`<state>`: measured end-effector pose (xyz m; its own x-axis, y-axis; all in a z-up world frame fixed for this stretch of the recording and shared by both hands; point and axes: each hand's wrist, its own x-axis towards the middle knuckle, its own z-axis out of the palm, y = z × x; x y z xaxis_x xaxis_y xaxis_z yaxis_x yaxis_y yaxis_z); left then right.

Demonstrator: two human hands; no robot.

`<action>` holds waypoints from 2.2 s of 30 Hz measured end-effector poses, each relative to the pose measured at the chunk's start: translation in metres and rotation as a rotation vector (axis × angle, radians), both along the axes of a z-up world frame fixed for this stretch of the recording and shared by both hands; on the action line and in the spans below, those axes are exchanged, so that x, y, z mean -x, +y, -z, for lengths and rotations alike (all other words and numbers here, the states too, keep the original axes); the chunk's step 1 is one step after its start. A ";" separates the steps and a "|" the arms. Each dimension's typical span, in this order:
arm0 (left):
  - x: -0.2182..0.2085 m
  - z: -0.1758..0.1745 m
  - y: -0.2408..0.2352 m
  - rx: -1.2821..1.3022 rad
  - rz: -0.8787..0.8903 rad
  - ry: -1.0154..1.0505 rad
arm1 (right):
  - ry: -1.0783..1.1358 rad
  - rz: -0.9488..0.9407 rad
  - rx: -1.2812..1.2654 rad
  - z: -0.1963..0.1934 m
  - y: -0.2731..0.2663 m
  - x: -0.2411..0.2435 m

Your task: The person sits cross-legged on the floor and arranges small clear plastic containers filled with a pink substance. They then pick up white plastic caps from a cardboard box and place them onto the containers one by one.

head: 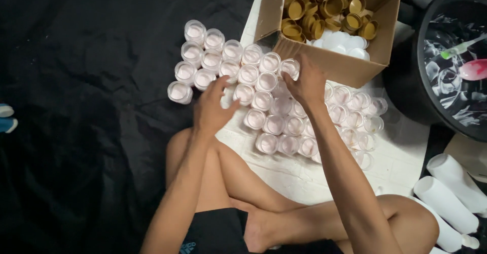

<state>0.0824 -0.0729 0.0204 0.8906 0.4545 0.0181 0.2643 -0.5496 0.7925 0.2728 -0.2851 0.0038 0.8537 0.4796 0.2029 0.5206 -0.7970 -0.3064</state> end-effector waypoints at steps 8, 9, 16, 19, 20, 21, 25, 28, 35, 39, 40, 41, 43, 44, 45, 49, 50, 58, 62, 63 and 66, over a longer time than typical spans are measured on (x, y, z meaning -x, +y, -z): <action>0.019 0.019 0.035 0.036 -0.251 -0.173 | 0.153 0.089 -0.018 0.008 0.012 -0.008; 0.019 0.023 0.038 0.022 -0.279 -0.207 | 0.173 0.104 -0.029 0.008 0.012 -0.008; 0.021 0.019 0.037 0.064 -0.278 -0.174 | 0.241 0.160 -0.083 0.000 0.001 -0.005; 0.021 0.013 0.037 0.064 -0.310 -0.229 | 0.250 0.170 -0.113 0.000 -0.002 -0.007; 0.022 0.012 0.037 0.065 -0.324 -0.224 | 0.257 0.181 -0.116 0.002 -0.002 -0.008; 0.023 0.011 0.036 0.066 -0.339 -0.220 | 0.263 0.192 -0.118 0.004 -0.002 -0.008; 0.027 0.029 0.050 0.026 -0.390 -0.216 | 0.195 0.117 -0.230 0.002 -0.004 -0.007; 0.034 0.031 0.061 -0.178 -0.452 -0.260 | 0.125 0.056 -0.322 -0.022 -0.001 0.000; 0.030 0.034 0.058 -0.158 -0.449 -0.194 | -0.088 -0.086 -0.465 -0.075 0.009 0.060; 0.030 0.042 0.060 -0.142 -0.408 -0.179 | 0.087 -0.140 -0.463 -0.086 0.027 0.112; 0.031 0.040 0.060 -0.143 -0.404 -0.180 | 0.086 -0.137 -0.464 -0.079 0.030 0.121; 0.032 0.039 0.060 -0.139 -0.413 -0.163 | 0.134 -0.166 -0.437 -0.072 0.034 0.130; 0.033 0.038 0.060 -0.137 -0.419 -0.147 | 0.180 -0.194 -0.411 -0.057 0.043 0.144; 0.034 0.037 0.060 -0.142 -0.405 -0.124 | 0.161 -0.238 -0.354 -0.049 0.047 0.148; 0.034 0.037 0.061 -0.146 -0.391 -0.101 | 0.141 -0.282 -0.296 -0.042 0.053 0.153; 0.030 0.043 0.059 -0.200 -0.349 -0.144 | 0.043 -0.342 -0.133 -0.005 0.062 0.158; 0.027 0.043 0.056 -0.258 -0.307 -0.162 | -0.015 -0.336 -0.086 0.000 0.063 0.158; 0.000 -0.004 0.035 -0.434 -0.117 0.009 | -0.203 -0.254 0.014 0.003 0.057 0.158; -0.007 0.011 0.036 -0.545 -0.132 0.047 | -0.146 -0.270 -0.070 -0.015 0.034 0.161; -0.009 0.012 0.036 -0.564 -0.142 0.058 | -0.126 -0.275 -0.092 -0.016 0.027 0.160; -0.008 0.012 0.035 -0.534 -0.138 0.023 | -0.088 -0.266 -0.084 -0.032 0.001 0.164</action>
<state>0.0902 -0.0380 0.0087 0.8265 0.4996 0.2596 0.3760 -0.8330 0.4059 0.1091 -0.2838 0.0359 0.6778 0.6626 0.3185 0.7351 -0.6029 -0.3100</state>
